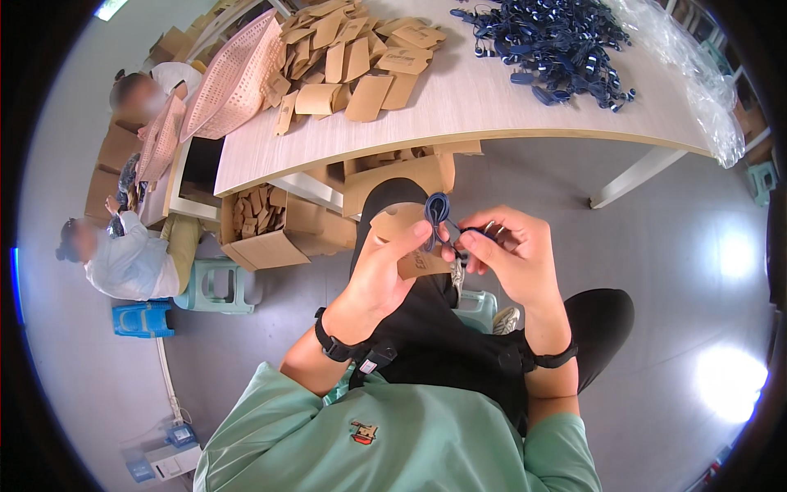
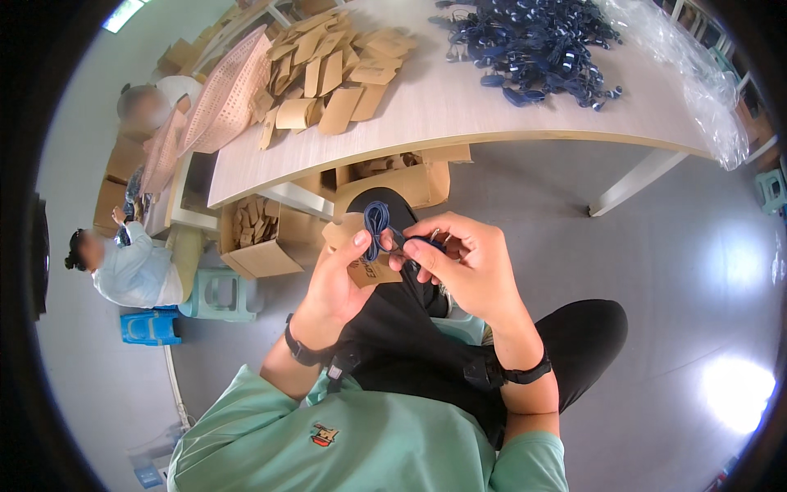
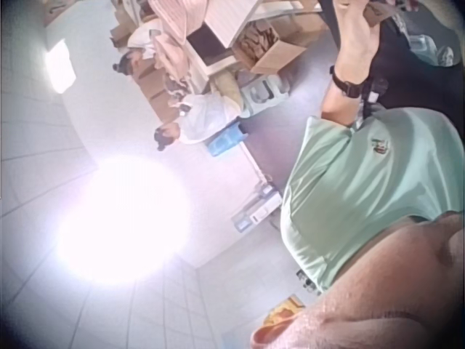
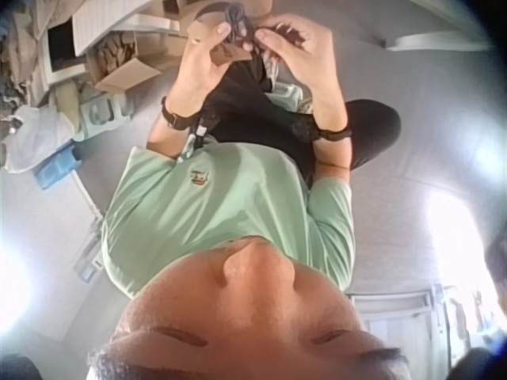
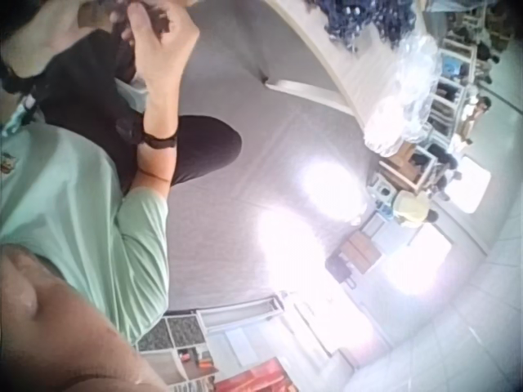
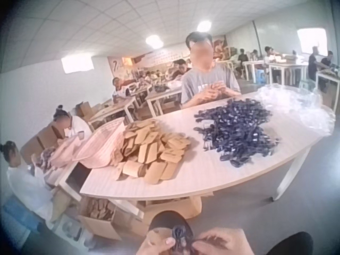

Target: Insert a blue ribbon item into a brown paper envelope.

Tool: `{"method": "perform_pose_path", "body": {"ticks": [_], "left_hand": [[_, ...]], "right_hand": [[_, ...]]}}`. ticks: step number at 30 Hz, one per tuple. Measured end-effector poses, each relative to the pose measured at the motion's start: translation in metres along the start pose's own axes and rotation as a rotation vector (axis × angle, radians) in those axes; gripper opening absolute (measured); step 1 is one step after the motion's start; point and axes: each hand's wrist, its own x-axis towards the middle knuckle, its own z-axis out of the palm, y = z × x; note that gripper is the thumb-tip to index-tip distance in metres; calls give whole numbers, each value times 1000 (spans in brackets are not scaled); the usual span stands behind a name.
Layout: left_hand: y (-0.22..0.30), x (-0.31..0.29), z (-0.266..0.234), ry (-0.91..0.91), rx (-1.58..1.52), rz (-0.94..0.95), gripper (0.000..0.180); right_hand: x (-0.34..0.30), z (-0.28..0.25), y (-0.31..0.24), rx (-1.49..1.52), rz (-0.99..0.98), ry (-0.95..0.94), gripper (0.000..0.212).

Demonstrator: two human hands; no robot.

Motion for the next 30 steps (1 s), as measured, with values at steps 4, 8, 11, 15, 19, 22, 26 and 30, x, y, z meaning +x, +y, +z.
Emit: {"method": "perform_pose_path", "body": {"ticks": [4,8,11,15,19,22,26,30], "left_hand": [[3,1,-6,102,-11,-49,20],[2,3,-7,68,17,-81,20],[1,4,-3,67,34,-103,20],[-1,6,4,66,59,-104,20],[-4,8,10,53,265,-18,28],[-4,8,15,81,405,30,28],[-2,13,23,124,493,46,19],[-2,13,24,22,764,215,19]], "right_hand": [[3,-4,-7,-342,-106,-18,15],[5,-10,-1,-303,-212,-40,15],[6,-10,9,96,-165,3,16],[8,-12,15,71,-250,33,13],[11,-13,11,-303,-382,43,16],[10,-14,7,-363,-417,55,17],[8,-18,0,-423,-366,18,21],[8,-20,9,-292,-248,5,25]]}}
